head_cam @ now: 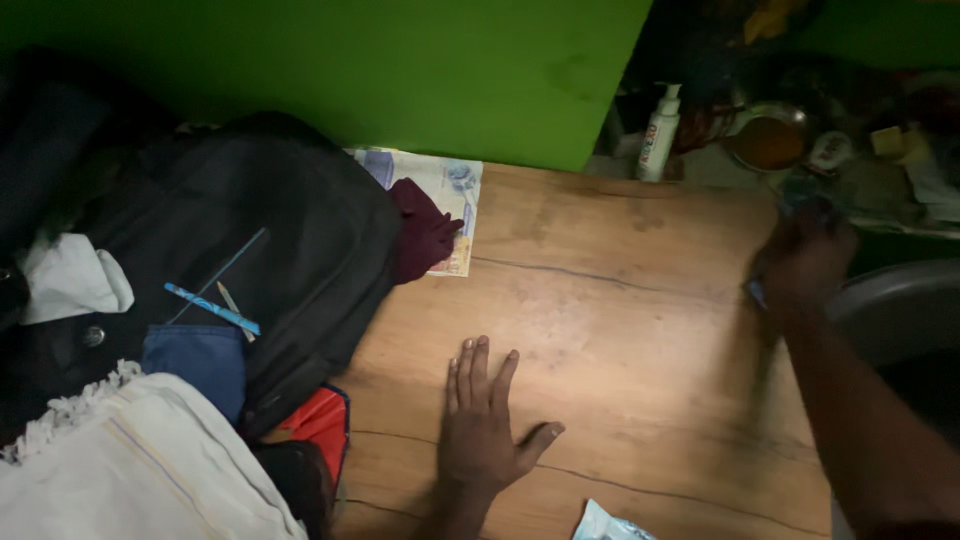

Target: The person wipes a wooden table surface with a blue cloth. They move a book and a small container aside to clean underneath, then wipe a white cloth and a black laptop case before placing the cloth on top of the case.

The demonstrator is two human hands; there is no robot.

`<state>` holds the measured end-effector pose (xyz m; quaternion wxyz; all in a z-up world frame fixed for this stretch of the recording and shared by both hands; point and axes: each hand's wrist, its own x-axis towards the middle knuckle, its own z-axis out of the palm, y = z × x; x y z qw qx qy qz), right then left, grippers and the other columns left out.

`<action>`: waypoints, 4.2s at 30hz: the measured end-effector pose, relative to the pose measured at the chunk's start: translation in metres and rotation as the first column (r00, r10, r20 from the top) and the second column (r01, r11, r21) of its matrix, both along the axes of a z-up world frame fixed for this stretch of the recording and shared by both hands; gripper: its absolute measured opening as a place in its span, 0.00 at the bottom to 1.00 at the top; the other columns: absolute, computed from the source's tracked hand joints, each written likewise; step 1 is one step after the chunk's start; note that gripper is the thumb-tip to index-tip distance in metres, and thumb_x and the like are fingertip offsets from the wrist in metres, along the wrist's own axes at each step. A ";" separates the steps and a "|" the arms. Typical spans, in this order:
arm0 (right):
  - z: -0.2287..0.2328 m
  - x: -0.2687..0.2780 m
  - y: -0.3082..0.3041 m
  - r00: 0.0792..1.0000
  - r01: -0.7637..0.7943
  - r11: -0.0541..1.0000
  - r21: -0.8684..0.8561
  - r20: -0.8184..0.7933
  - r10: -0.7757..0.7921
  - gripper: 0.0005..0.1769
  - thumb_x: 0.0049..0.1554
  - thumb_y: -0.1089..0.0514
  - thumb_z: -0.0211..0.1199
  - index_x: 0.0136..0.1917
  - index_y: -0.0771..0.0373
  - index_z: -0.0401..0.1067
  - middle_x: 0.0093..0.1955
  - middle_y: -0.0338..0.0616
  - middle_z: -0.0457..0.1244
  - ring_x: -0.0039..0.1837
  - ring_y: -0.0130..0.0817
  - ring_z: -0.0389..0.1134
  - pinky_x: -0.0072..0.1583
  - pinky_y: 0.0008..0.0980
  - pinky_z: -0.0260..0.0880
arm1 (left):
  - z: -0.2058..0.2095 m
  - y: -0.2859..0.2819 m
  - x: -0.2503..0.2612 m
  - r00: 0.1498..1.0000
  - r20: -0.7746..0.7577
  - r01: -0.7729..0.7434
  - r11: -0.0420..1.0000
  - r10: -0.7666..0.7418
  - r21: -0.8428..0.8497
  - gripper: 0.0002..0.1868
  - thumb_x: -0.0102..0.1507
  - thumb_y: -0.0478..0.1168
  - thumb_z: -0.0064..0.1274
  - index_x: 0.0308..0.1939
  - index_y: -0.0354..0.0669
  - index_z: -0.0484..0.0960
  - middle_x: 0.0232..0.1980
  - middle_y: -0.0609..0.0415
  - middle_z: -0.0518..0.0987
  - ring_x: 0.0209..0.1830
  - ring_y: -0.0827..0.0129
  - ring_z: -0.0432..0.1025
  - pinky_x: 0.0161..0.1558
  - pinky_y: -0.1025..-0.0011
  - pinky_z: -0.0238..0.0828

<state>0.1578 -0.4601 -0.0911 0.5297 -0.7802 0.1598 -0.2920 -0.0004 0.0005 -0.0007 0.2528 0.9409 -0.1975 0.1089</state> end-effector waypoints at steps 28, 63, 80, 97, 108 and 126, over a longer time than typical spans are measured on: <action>0.072 -0.040 0.331 0.842 -0.439 0.716 -0.543 0.028 0.538 0.12 0.56 0.61 0.68 0.55 0.61 0.79 0.60 0.52 0.67 0.63 0.54 0.66 0.65 0.46 0.67 | 0.000 0.005 -0.007 0.997 0.071 0.042 0.998 -0.039 -0.044 0.50 0.61 0.68 0.57 0.75 0.39 0.62 0.78 0.29 0.55 0.80 0.33 0.49 0.77 0.39 0.42; 0.065 -0.247 0.469 -0.286 -0.919 -0.344 -0.190 -0.279 0.917 0.09 0.55 0.50 0.72 0.47 0.53 0.82 0.50 0.36 0.72 0.57 0.38 0.72 0.67 0.46 0.65 | 0.089 0.136 -0.001 0.932 0.213 -0.006 0.598 0.294 -0.801 0.44 0.76 0.64 0.37 0.82 0.37 0.42 0.81 0.36 0.59 0.69 0.50 0.71 0.68 0.56 0.66; 0.002 -0.166 0.111 0.981 0.078 0.748 -0.659 -0.084 -0.177 0.13 0.67 0.53 0.62 0.60 0.62 0.76 0.65 0.62 0.61 0.68 0.60 0.58 0.71 0.55 0.59 | -0.003 0.023 0.031 0.998 -0.002 -0.067 0.988 0.068 -0.139 0.36 0.64 0.55 0.58 0.68 0.34 0.69 0.74 0.34 0.62 0.78 0.41 0.53 0.75 0.47 0.46; 0.056 0.042 0.338 0.910 -0.388 0.759 -0.523 -0.086 0.406 0.12 0.59 0.63 0.60 0.55 0.61 0.79 0.61 0.54 0.67 0.66 0.54 0.64 0.68 0.49 0.63 | 0.000 0.015 0.043 0.992 -0.042 -0.117 0.992 0.119 0.045 0.49 0.59 0.68 0.56 0.69 0.32 0.65 0.74 0.29 0.59 0.78 0.40 0.48 0.74 0.44 0.38; 0.028 0.065 0.228 0.944 -0.331 0.850 -0.410 -0.148 0.296 0.09 0.61 0.61 0.61 0.41 0.61 0.80 0.51 0.52 0.69 0.54 0.44 0.68 0.54 0.45 0.70 | 0.000 0.015 0.044 0.992 -0.062 -0.106 0.992 0.111 0.071 0.49 0.56 0.67 0.57 0.68 0.33 0.65 0.72 0.30 0.60 0.77 0.39 0.48 0.73 0.43 0.39; 0.025 -0.037 0.133 0.986 0.142 0.727 -0.672 0.034 -0.162 0.18 0.65 0.55 0.67 0.63 0.67 0.76 0.65 0.68 0.61 0.64 0.65 0.60 0.64 0.57 0.62 | -0.005 0.013 0.034 0.991 0.012 -0.132 0.990 0.132 0.054 0.46 0.60 0.66 0.56 0.69 0.34 0.68 0.74 0.31 0.62 0.79 0.40 0.51 0.75 0.44 0.43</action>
